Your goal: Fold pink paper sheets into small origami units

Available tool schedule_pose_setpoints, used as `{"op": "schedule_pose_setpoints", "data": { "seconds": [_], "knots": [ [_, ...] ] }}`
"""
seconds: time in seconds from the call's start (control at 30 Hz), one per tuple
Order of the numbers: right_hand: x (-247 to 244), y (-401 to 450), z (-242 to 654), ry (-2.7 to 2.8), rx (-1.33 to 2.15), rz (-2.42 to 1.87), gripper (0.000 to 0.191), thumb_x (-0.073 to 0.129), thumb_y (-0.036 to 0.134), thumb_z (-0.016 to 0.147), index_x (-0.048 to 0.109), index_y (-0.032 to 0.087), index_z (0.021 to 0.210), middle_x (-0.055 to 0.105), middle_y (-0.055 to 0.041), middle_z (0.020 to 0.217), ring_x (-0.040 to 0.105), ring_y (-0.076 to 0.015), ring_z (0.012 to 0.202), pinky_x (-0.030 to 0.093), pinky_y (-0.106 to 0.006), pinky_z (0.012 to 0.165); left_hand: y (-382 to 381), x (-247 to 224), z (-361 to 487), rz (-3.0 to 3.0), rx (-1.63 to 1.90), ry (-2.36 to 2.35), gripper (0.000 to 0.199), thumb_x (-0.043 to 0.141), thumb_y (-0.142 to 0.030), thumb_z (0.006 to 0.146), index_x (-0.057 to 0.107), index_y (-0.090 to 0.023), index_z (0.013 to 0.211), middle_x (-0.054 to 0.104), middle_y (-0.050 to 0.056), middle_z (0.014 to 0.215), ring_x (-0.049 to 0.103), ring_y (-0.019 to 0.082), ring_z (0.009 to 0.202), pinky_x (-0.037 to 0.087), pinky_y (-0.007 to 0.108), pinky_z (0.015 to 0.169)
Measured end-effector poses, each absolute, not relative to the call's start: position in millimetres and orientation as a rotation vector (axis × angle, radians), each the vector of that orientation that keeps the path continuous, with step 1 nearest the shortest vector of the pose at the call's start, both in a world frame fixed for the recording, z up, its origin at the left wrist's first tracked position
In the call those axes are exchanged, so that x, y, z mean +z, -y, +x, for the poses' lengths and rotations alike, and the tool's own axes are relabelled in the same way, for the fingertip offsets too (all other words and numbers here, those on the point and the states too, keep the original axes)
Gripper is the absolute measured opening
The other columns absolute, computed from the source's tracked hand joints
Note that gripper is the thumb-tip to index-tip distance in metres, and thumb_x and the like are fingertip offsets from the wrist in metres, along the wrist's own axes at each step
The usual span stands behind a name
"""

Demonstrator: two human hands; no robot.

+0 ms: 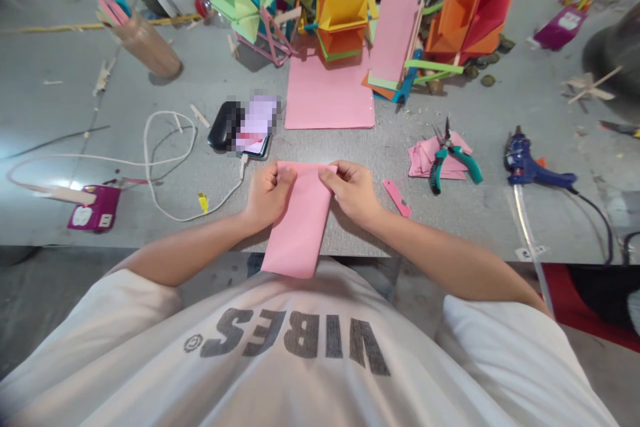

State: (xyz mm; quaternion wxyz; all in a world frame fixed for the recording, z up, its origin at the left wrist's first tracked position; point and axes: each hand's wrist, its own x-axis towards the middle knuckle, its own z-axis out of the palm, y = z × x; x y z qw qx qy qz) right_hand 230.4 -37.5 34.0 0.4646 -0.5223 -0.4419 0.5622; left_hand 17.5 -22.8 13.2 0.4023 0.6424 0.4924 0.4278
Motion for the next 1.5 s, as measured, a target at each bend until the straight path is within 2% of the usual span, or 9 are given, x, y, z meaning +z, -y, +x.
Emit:
{"op": "schedule_pose_setpoints", "data": {
  "seconds": [0.33,0.67,0.83,1.1,1.3,1.5],
  "knots": [
    [34,37,234,1.125,1.388,-1.257,0.051,0.093,0.066,0.085,0.068,0.023,0.072,0.052,0.0029,0.069,0.040,-0.0127,0.064,0.035,-0.034,0.064,21,11,14,1.628,1.063,-1.261,0.055,0.067,-0.070,0.113,0.066,-0.021,0.087,0.069,0.002,0.075,0.061,0.016,0.065,0.043,0.031,0.059],
    [31,34,239,1.034,1.495,-1.344,0.058,0.100,0.072,0.078,0.071,0.023,0.070,0.059,0.0010,0.066,0.048,-0.0134,0.064,0.036,-0.035,0.065,20,13,12,1.636,1.058,-1.277,0.049,0.071,-0.062,0.111,0.066,-0.022,0.085,0.068,0.000,0.074,0.060,0.015,0.065,0.040,0.031,0.061],
    [31,32,243,1.075,1.429,-1.436,0.058,0.102,0.072,0.076,0.073,0.023,0.067,0.063,-0.0013,0.065,0.052,-0.0147,0.064,0.036,-0.036,0.066,18,13,11,1.619,1.048,-1.287,0.051,0.073,-0.067,0.110,0.069,-0.021,0.086,0.072,0.002,0.077,0.064,0.017,0.069,0.044,0.032,0.062],
    [29,33,240,0.922,1.553,-1.291,0.058,0.108,0.069,0.070,0.073,0.023,0.070,0.061,0.0011,0.067,0.051,-0.0130,0.064,0.038,-0.033,0.064,18,16,11,1.612,1.018,-1.304,0.050,0.070,-0.066,0.110,0.069,-0.021,0.087,0.072,0.002,0.077,0.062,0.016,0.069,0.044,0.031,0.063],
    [27,34,238,0.905,1.559,-1.292,0.057,0.106,0.070,0.074,0.072,0.024,0.076,0.061,0.0014,0.071,0.052,-0.0139,0.067,0.042,-0.032,0.062,17,14,11,1.608,1.037,-1.289,0.052,0.068,-0.068,0.112,0.068,-0.021,0.088,0.072,0.003,0.078,0.063,0.017,0.070,0.045,0.031,0.063],
    [28,35,238,0.936,1.505,-1.296,0.056,0.105,0.069,0.074,0.072,0.023,0.074,0.059,0.0018,0.069,0.048,-0.0135,0.065,0.039,-0.032,0.060,17,15,10,1.609,1.028,-1.281,0.047,0.070,-0.063,0.111,0.069,-0.021,0.088,0.072,0.002,0.079,0.063,0.017,0.070,0.045,0.031,0.064]
  ]
}}
